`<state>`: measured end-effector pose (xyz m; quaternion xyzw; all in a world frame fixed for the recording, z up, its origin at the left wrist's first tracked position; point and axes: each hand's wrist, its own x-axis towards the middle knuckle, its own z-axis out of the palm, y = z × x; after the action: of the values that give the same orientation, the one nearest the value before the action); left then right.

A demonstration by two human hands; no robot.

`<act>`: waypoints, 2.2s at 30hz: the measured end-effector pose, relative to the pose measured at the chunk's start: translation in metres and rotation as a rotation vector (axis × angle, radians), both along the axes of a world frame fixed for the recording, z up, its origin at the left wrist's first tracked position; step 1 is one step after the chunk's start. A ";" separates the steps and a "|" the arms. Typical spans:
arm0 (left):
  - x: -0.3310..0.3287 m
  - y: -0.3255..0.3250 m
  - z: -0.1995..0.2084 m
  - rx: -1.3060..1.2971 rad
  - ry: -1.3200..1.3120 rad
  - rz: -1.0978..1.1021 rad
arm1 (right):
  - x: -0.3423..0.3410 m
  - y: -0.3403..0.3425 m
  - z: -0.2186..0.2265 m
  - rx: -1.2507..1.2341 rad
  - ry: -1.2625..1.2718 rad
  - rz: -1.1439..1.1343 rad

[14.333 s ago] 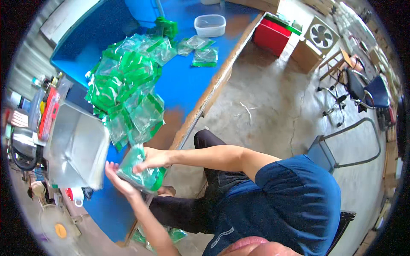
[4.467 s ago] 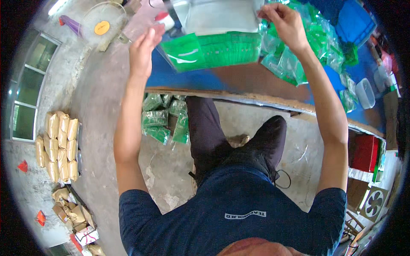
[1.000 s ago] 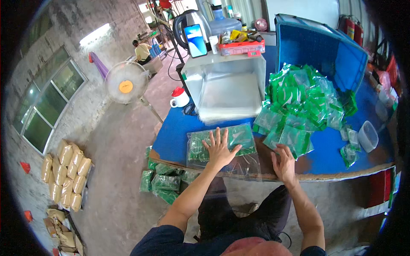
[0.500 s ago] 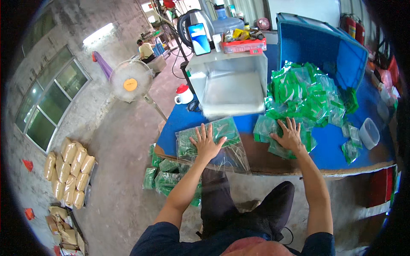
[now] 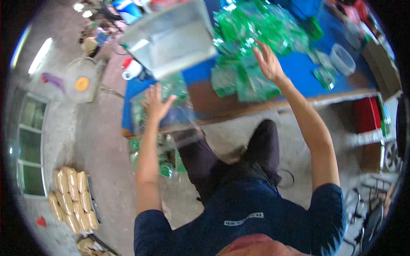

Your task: The recorder is stacking small green plastic bags and placing them into a larger clear plastic bag.

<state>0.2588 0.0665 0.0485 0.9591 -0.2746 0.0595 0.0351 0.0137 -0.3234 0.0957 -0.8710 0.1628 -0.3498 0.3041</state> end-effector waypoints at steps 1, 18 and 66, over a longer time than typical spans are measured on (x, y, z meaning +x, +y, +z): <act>0.009 0.006 0.002 0.074 0.000 0.012 | -0.013 -0.002 0.014 0.078 -0.066 -0.037; -0.254 -0.070 -0.044 -1.304 1.726 0.135 | -0.123 0.111 -0.055 -0.422 0.263 0.146; -0.258 -0.044 -0.044 -1.680 1.428 0.187 | 0.007 0.116 -0.029 -0.396 0.216 0.176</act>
<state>0.0003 0.0229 0.0041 0.4609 0.0100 -0.3378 0.8206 0.0209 -0.2069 0.0664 -0.9568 0.0461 -0.2521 0.1373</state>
